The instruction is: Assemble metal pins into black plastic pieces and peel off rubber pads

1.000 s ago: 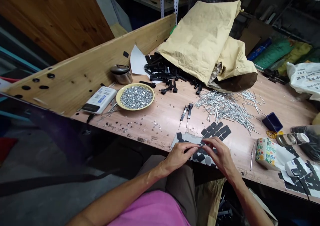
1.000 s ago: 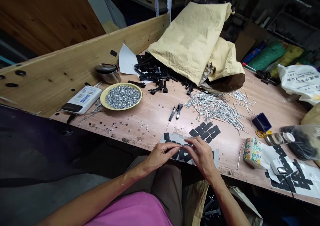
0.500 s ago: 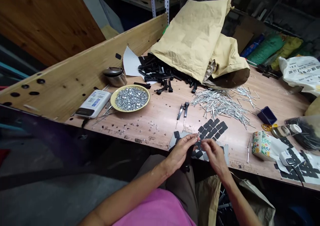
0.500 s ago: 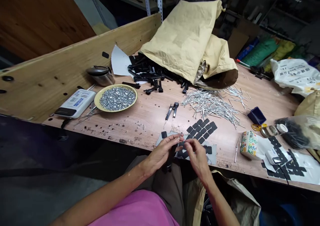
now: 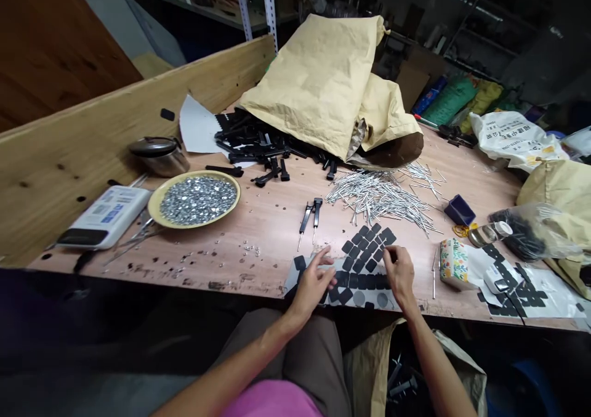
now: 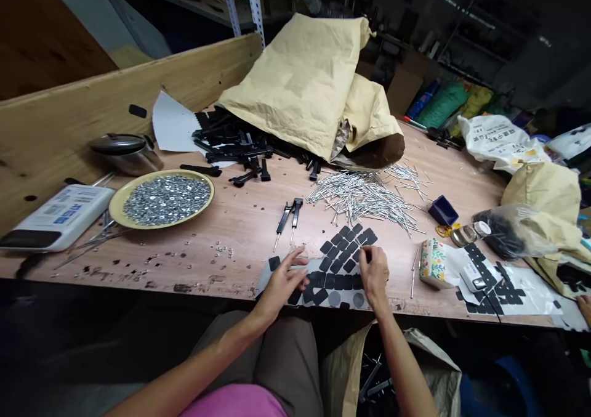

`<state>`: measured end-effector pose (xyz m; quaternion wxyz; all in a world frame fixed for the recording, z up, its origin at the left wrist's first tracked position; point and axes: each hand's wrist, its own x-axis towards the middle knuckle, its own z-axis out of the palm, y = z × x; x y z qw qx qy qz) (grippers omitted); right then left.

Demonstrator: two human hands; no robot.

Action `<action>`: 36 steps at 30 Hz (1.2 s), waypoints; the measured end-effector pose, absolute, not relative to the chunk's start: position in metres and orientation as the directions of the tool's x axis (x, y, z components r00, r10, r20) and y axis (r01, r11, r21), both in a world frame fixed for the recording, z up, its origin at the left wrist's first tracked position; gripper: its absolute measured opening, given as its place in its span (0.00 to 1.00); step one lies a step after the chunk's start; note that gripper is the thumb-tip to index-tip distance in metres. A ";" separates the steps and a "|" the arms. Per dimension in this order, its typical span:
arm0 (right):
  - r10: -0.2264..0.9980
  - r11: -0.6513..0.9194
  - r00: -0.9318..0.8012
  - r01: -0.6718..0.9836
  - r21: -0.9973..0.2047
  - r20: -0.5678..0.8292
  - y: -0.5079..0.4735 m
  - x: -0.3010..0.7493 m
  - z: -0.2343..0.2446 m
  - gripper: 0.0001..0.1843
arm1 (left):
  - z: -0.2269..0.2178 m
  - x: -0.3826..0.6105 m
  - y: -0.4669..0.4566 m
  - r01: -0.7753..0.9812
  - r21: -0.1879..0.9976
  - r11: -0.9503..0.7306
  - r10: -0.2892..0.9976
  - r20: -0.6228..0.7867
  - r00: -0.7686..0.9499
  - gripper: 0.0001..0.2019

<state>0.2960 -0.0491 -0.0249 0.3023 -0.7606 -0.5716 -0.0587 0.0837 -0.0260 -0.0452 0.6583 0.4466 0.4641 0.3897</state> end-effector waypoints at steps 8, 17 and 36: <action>0.944 0.002 -0.018 0.999 0.047 0.328 -0.029 0.357 -0.056 0.14 | -0.092 0.046 -0.027 0.373 0.893 -0.250 0.964 0.267 0.009 0.17; 0.973 0.011 -0.064 0.972 0.235 0.220 -0.024 0.367 -0.047 0.14 | -0.102 0.049 -0.028 0.457 0.831 -0.316 0.937 0.348 0.015 0.15; 0.985 0.154 -0.156 0.987 0.041 0.071 -0.015 0.362 -0.052 0.14 | -0.103 0.050 -0.028 0.573 0.711 -0.407 0.889 0.452 0.070 0.17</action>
